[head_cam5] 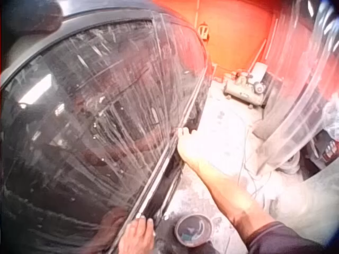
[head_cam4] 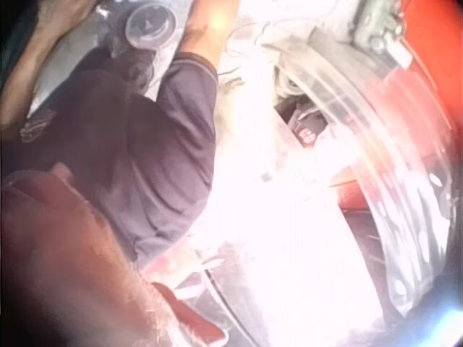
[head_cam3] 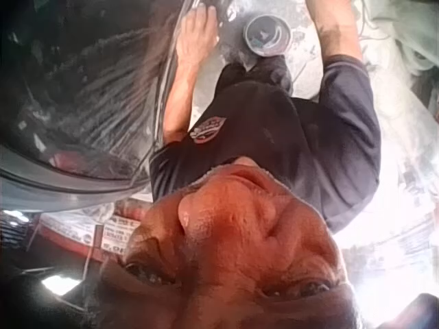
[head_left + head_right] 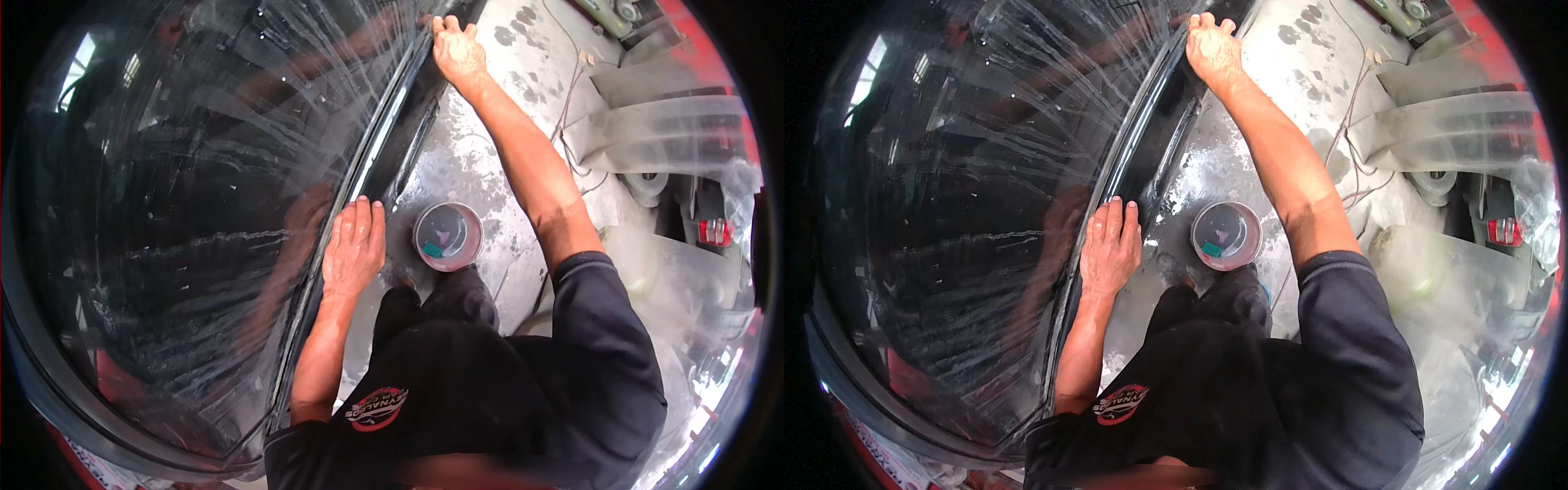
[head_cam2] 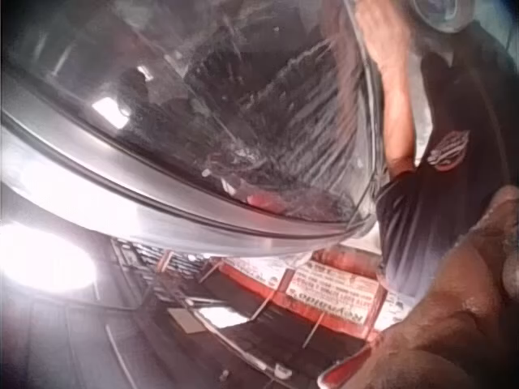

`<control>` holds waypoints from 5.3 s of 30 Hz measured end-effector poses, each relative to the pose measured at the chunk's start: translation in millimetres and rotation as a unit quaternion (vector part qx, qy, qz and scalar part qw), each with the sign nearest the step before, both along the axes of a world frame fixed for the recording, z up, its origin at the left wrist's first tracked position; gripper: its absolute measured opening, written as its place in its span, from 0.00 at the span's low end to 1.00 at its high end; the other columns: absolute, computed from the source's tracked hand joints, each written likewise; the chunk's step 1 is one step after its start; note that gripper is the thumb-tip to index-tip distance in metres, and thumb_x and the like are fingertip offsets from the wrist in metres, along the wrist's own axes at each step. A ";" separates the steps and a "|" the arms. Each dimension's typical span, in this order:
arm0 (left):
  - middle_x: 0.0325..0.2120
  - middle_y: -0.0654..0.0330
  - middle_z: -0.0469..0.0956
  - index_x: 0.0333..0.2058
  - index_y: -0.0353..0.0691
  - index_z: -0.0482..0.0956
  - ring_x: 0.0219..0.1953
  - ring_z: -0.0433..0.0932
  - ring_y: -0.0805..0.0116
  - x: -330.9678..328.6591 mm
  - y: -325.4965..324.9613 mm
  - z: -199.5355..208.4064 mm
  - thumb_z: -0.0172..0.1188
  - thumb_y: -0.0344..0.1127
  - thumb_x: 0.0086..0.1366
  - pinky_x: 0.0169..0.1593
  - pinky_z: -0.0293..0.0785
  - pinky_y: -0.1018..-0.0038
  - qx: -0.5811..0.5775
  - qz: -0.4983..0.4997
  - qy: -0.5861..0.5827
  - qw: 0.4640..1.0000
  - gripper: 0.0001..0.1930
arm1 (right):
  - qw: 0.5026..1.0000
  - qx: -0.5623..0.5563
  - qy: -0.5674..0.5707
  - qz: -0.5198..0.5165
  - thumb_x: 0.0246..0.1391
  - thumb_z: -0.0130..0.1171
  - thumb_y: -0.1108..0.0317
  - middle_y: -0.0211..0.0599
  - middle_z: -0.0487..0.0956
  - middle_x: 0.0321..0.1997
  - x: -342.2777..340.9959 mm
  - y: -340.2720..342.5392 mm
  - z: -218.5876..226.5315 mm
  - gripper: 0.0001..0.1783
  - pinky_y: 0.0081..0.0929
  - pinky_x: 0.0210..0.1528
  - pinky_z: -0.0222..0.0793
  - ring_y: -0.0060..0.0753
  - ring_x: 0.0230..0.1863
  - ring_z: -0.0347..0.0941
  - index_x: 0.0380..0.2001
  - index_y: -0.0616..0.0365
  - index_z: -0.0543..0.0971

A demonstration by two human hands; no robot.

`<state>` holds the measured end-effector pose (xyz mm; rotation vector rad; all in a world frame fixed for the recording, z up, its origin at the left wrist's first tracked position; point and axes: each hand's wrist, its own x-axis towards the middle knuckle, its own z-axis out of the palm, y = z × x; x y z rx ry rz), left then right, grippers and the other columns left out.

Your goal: Wet sanding a car body panel with a sanding block and cleaning it with a cloth.

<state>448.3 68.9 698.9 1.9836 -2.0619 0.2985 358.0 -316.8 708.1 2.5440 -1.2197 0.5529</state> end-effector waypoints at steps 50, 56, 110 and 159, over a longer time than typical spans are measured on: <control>0.63 0.38 0.67 0.57 0.35 0.75 0.60 0.70 0.40 -3.1 2.6 0.6 0.63 0.35 0.64 0.62 0.70 0.53 0.028 0.003 0.032 0.999 0.23 | 0.436 0.615 -0.651 0.085 0.60 0.70 0.56 0.38 0.83 0.49 -58.7 145.5 -23.7 0.26 0.34 0.51 0.80 0.31 0.49 0.81 0.53 0.61 0.77; 0.63 0.39 0.67 0.61 0.32 0.72 0.60 0.70 0.40 -4.2 1.1 1.7 0.62 0.33 0.65 0.63 0.69 0.53 0.016 -0.005 0.038 0.999 0.26 | 0.652 0.536 -0.536 0.010 0.57 0.71 0.66 0.32 0.85 0.34 -29.6 180.2 -16.5 0.10 0.26 0.44 0.76 0.23 0.37 0.80 0.38 0.61 0.84; 0.55 0.52 0.73 0.56 0.36 0.77 0.57 0.70 0.54 17.7 -43.1 18.4 0.62 0.38 0.64 0.58 0.69 0.61 0.046 -0.051 -0.073 0.995 0.23 | 0.791 0.295 -0.500 -0.192 0.50 0.70 0.58 0.51 0.85 0.33 29.8 -11.5 0.3 0.17 0.43 0.49 0.75 0.51 0.41 0.83 0.30 0.62 0.81; 0.67 0.33 0.57 0.67 0.33 0.61 0.68 0.58 0.35 -21.9 -76.1 -33.2 0.39 0.60 0.78 0.62 0.58 0.38 0.168 -0.042 -0.395 0.902 0.36 | 0.864 0.479 0.007 -0.153 0.61 0.57 0.42 0.61 0.83 0.46 -311.1 295.0 -721.7 0.34 0.52 0.57 0.73 0.57 0.54 0.80 0.43 0.69 0.83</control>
